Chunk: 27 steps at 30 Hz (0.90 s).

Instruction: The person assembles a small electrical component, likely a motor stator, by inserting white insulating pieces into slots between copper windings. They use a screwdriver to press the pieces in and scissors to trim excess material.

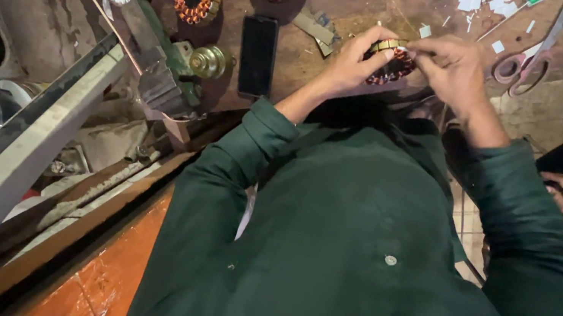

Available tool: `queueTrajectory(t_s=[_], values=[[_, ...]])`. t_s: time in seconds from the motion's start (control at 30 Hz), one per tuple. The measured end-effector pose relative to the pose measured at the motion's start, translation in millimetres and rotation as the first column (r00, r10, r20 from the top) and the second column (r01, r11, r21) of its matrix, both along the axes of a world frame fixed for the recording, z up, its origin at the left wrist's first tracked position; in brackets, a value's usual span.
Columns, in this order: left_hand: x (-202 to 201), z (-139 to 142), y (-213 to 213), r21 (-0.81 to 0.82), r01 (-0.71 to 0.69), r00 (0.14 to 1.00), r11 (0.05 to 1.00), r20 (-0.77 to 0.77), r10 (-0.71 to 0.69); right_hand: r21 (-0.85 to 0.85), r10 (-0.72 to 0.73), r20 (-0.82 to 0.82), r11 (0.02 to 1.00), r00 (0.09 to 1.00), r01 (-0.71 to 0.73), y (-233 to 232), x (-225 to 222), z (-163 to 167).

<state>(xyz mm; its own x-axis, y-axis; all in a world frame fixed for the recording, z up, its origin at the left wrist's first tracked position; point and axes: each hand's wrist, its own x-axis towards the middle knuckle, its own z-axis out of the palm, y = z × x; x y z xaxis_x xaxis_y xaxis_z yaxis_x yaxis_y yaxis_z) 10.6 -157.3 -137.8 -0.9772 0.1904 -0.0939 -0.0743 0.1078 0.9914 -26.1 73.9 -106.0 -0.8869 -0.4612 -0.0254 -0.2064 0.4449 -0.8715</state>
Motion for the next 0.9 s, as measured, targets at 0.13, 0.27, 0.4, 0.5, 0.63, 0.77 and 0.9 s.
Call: queueTrajectory(t_s=[0.13, 0.27, 0.4, 0.5, 0.63, 0.77, 0.9], values=[[-3.3, -3.6, 6.1, 0.002, -0.053, 0.998, 0.999, -0.023, 0.053, 0.028, 0.052, -0.08, 0.998, 0.995, -0.05, 0.1, -0.6, -2.0], [-4.3, -3.4, 12.0, -0.056, -0.125, 0.992, 0.991, -0.034, 0.123, 0.093, 0.142, -0.249, 0.988, 0.958, -0.123, -2.3, -1.5, 1.7], [-5.6, -0.7, 13.5, -0.066, -0.138, 0.989, 0.988, -0.057, 0.134, 0.106, 0.196, -0.335, 0.98, 0.922, -0.17, -6.7, -2.7, 7.7], [-5.9, -2.2, 12.4, -0.089, -0.125, 0.99, 0.988, -0.083, 0.118, 0.135, 0.232, -0.39, 0.972, 0.891, -0.194, -9.6, -2.1, 14.0], [-7.1, -3.7, 12.6, -0.08, -0.107, 0.993, 0.991, -0.067, 0.102, 0.201, 0.226, -0.373, 0.967, 0.9, -0.16, -15.5, 2.6, 23.9], [-4.2, 2.5, 16.9, -0.13, -0.193, 0.976, 0.973, -0.125, 0.177, 0.289, 0.224, -0.373, 0.95, 0.9, -0.117, -28.3, 12.6, 29.3], [5.9, 19.0, 17.8, -0.28, -0.353, 0.815, 0.893, -0.561, 0.146, -0.112, -0.195, 0.028, 0.974, 0.98, 0.197, -25.8, 18.0, 27.9]])
